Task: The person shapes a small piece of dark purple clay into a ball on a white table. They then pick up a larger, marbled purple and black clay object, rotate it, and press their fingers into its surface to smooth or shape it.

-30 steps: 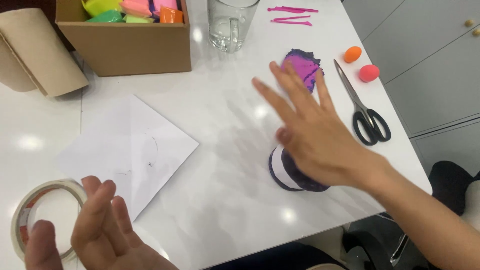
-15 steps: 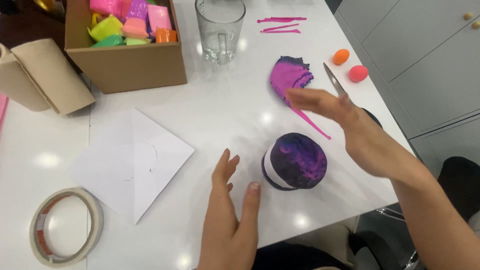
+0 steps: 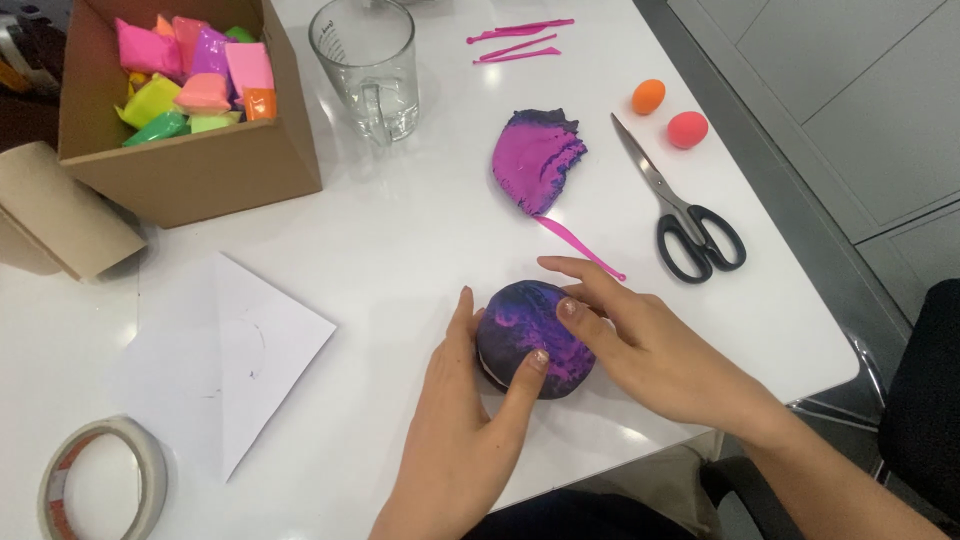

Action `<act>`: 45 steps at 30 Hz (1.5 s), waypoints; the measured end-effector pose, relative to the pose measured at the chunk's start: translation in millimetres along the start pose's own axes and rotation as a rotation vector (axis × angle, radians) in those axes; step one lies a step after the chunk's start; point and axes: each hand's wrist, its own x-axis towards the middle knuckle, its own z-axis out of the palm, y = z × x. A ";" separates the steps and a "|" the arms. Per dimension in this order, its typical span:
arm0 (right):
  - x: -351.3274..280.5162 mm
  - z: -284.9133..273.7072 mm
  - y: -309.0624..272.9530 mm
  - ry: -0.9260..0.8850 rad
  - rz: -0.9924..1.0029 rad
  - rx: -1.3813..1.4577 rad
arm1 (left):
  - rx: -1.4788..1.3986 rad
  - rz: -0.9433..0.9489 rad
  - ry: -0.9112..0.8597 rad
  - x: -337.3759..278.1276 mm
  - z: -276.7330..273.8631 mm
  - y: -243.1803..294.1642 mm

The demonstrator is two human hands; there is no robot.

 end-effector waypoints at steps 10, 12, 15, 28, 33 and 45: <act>31.2 -10.2 -8.6 -0.204 -0.009 -0.125 | -0.206 -0.278 -0.093 18.6 -18.9 30.3; 31.8 -9.0 -12.0 -0.196 -0.053 -0.179 | -0.202 -0.324 -0.103 18.6 -21.9 37.0; 33.8 -10.8 -19.2 -0.197 -0.121 -0.274 | -0.129 -0.366 -0.113 19.1 -26.8 43.7; 50.0 -15.2 -65.1 -0.420 0.046 -0.496 | -0.030 -0.312 -0.158 28.3 -29.4 32.3; 54.9 -15.3 -75.8 -0.463 0.127 -0.576 | -0.010 -0.337 -0.179 29.5 -32.2 37.5; 62.9 -15.3 -83.5 -0.551 0.043 -0.688 | -0.033 -0.320 -0.236 29.2 -37.4 51.4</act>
